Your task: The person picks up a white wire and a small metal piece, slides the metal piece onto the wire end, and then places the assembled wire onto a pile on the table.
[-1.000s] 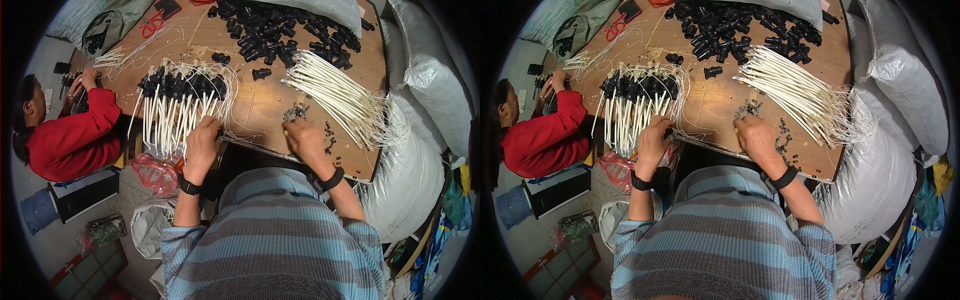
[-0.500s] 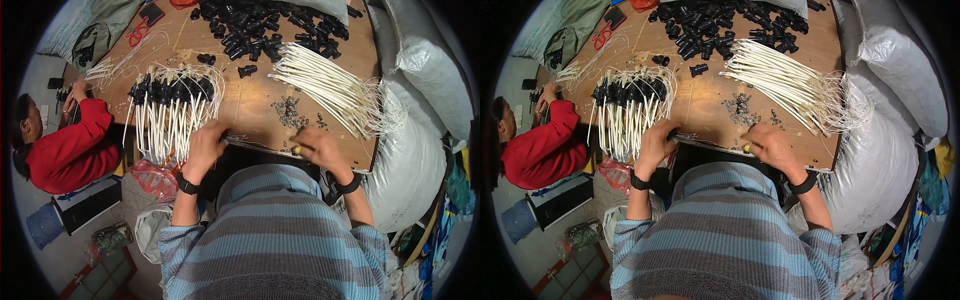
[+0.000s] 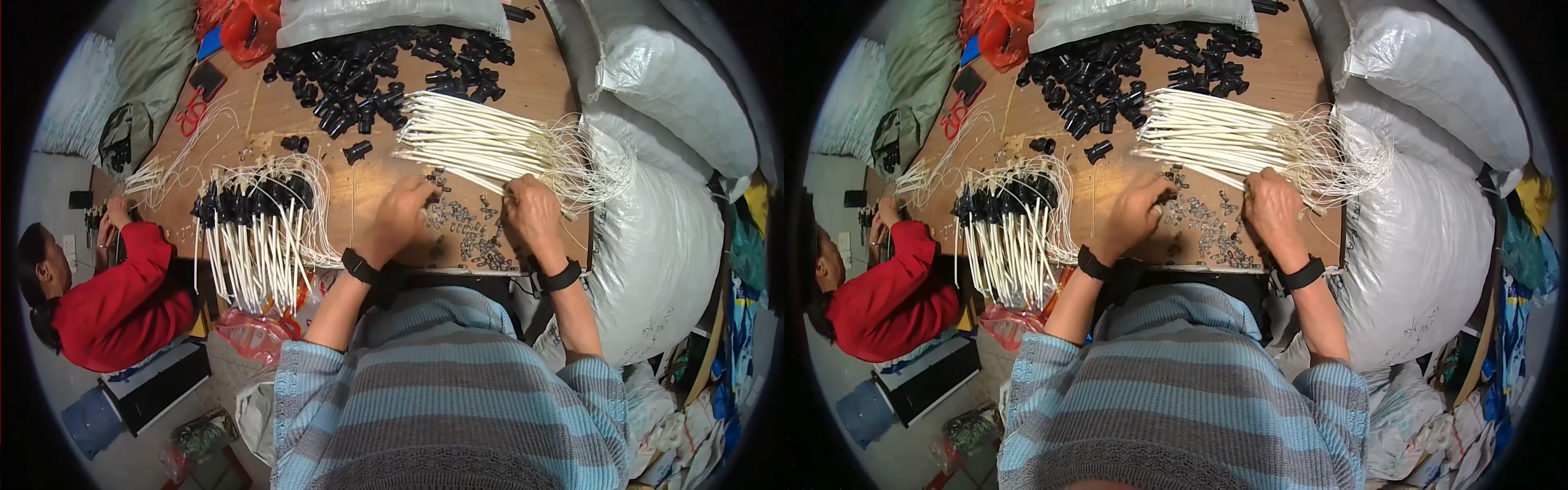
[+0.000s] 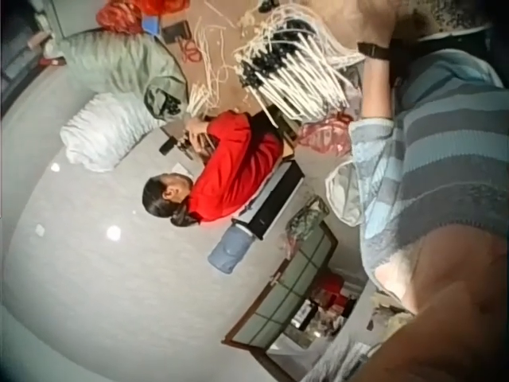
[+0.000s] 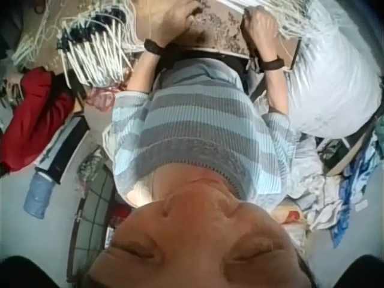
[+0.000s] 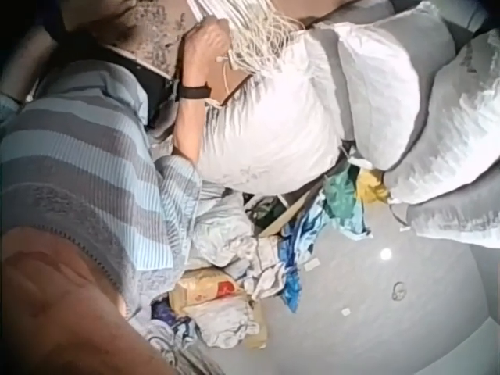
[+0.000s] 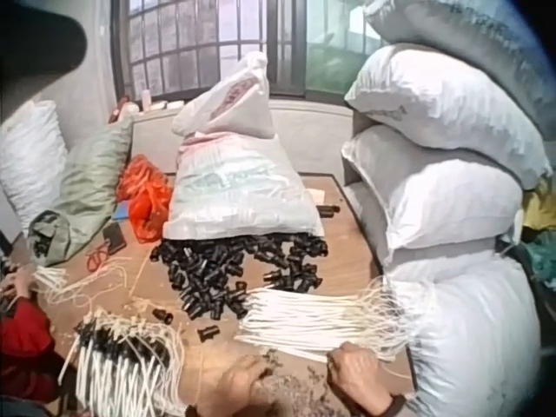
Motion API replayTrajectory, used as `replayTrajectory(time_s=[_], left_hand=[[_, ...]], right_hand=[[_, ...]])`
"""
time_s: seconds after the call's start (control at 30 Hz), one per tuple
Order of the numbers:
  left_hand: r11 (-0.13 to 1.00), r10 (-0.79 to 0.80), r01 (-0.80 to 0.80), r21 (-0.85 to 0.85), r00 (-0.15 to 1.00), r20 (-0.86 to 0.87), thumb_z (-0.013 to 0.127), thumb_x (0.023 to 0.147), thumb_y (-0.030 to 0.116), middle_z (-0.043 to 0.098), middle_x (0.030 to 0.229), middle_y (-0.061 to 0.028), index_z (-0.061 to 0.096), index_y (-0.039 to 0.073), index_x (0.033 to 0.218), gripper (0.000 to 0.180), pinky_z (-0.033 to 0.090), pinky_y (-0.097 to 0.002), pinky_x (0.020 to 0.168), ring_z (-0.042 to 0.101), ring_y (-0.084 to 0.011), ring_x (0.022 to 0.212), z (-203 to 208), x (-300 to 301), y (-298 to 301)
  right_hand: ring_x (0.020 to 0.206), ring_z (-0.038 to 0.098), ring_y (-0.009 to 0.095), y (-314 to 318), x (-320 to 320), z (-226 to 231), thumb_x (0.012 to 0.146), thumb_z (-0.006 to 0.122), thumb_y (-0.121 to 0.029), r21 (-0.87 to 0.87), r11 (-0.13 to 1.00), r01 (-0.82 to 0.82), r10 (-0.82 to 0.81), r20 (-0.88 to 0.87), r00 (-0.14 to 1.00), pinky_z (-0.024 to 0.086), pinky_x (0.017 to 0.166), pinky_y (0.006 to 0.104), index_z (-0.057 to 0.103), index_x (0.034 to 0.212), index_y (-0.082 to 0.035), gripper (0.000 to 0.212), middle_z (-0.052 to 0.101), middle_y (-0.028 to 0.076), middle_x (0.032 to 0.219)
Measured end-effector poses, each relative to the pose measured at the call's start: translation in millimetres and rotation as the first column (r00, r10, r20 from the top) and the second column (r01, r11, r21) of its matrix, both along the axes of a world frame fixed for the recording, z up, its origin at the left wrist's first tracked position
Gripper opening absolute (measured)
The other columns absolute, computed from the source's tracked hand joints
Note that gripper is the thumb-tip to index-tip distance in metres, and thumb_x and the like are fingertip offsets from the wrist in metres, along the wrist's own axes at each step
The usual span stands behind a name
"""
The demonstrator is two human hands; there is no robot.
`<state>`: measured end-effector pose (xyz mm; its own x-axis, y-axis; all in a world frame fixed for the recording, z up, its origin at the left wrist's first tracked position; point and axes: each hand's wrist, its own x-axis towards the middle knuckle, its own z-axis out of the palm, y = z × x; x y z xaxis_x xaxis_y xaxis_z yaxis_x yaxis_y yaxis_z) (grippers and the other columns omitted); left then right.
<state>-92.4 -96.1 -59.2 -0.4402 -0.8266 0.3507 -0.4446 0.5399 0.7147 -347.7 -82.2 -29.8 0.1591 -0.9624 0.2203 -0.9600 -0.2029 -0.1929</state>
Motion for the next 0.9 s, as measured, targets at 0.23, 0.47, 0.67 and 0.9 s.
replayTrajectory(time_s=[0.23, 0.47, 0.67, 0.9], left_hand=[[0.855, 0.233, -0.160, 0.494, 0.968, -0.089, 0.055, 0.075, -0.006, 0.063, 0.096, -0.0159, 0.061, 0.003, 0.106, 0.033, 0.049, -0.0354, 0.077, 0.062, -0.0293, 0.089, 11.7, 15.9, 2.6], [0.841, 0.355, -0.229, 0.491, 0.918, -0.180, 0.055, 0.078, -0.006, 0.064, 0.096, -0.0101, 0.059, 0.005, 0.115, 0.039, 0.049, -0.0304, 0.078, 0.063, -0.0241, 0.086, 1.2, 34.2, 8.9], [0.912, 0.256, -0.239, 0.334, 0.967, -0.009, 0.056, 0.075, -0.007, 0.063, 0.097, -0.0124, 0.060, 0.006, 0.111, 0.038, 0.048, -0.0363, 0.082, 0.060, -0.0296, 0.092, 19.4, 34.4, 10.0], [0.993, 0.115, -0.114, -0.013, 0.977, 0.180, 0.053, 0.073, -0.009, 0.060, 0.090, -0.0130, 0.060, 0.005, 0.097, 0.029, 0.045, -0.0400, 0.083, 0.055, -0.0353, 0.092, 12.7, 20.7, 16.6]], right_hand=[[0.067, 0.057, 0.037, -0.9, 4.8, 3.6, 0.077, 0.063, -0.012, 0.033, 0.986, -0.164, 0.154, 0.200, 0.967, 0.046, 0.062, 0.0444, 0.057, 0.084, -0.003, 0.013, 0.058, 0.018, 0.072], [0.060, 0.057, 0.033, 5.3, 19.5, 22.6, 0.088, 0.063, -0.018, -0.033, 0.962, -0.272, 0.271, 0.259, 0.927, 0.043, 0.053, 0.0411, 0.067, 0.101, -0.009, 0.017, 0.060, 0.013, 0.071], [0.060, 0.057, 0.035, 14.2, 31.0, 26.3, 0.088, 0.062, -0.016, 0.137, 0.922, -0.362, 0.299, 0.341, 0.891, 0.043, 0.053, 0.0414, 0.069, 0.103, -0.010, 0.017, 0.059, 0.016, 0.072], [0.057, 0.058, 0.032, 23.0, 44.3, 21.3, 0.084, 0.063, -0.014, 0.074, 0.905, -0.419, 0.411, 0.104, 0.906, 0.044, 0.051, 0.0425, 0.066, 0.112, -0.014, 0.028, 0.059, 0.012, 0.064]])
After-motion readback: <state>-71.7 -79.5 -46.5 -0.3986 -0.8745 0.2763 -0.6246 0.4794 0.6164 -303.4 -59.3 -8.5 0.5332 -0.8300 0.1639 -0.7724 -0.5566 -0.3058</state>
